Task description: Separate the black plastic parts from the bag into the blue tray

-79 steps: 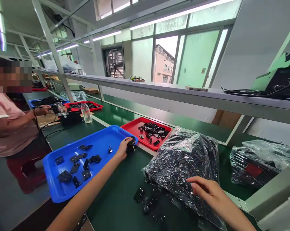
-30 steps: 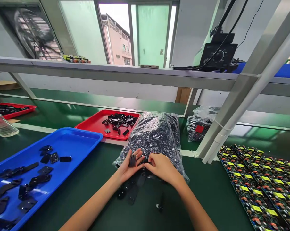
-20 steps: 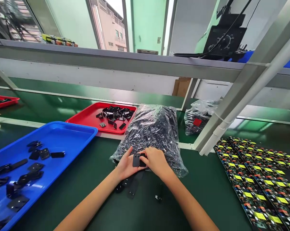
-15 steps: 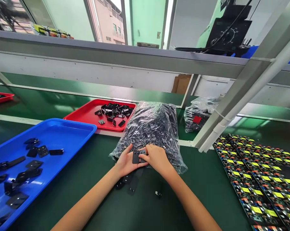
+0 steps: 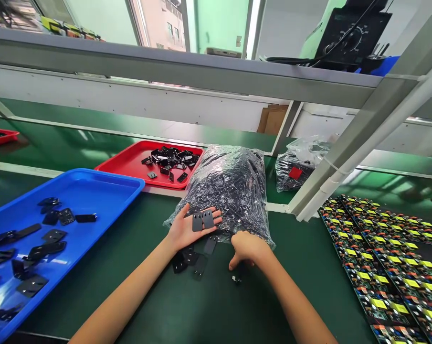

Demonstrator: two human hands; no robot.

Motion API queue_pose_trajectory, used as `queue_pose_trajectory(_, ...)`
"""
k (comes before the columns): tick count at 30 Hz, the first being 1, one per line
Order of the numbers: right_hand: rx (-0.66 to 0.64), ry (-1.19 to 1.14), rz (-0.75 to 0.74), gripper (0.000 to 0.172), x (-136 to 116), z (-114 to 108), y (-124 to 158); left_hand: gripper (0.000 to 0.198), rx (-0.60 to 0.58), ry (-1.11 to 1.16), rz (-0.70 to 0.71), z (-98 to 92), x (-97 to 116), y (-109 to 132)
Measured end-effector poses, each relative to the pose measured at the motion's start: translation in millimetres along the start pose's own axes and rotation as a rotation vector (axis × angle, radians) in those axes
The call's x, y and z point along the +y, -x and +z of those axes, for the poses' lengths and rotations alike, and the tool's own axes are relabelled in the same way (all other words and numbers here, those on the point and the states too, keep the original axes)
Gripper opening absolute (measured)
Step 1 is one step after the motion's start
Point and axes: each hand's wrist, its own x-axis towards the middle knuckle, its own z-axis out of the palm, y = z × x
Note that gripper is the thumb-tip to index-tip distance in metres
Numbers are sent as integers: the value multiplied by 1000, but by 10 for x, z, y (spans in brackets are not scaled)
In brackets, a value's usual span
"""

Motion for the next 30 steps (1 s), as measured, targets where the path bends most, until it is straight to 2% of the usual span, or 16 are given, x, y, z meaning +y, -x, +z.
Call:
queue_pose_trajectory(2,-71,-29,-22,14,-6,24,-40,73,-2,-1,2,-9,5,1)
queue_pose_trajectory(5,-97,-33,-46,8,4,80,-76,73,-5,-8,3,-22,8,1)
queue_pose_trajectory(9,-61,-46,-120,20,30,76,-87,74,-13,-15,4,-20,5,-2)
queue_pose_trajectory(12,58,-97,-244,21,60,-46,-52,75,-6,-25,0,-12,1,-5)
queue_pose_trajectory(16,390,-349,-439,19,131,-217,-37,73,-35,-49,-36,-32,-3,-11)
queue_pose_trajectory(19,543,-497,-439,22,187,-241,-117,72,-82,-74,-94,-64,-7,-16)
queue_pose_trajectory(24,614,-627,-418,22,223,-171,-303,70,-81,-93,-144,-83,-15,-25)
queue_pose_trajectory(30,683,-639,-473,21,181,-106,-392,61,-49,-120,-138,-63,-29,-24)
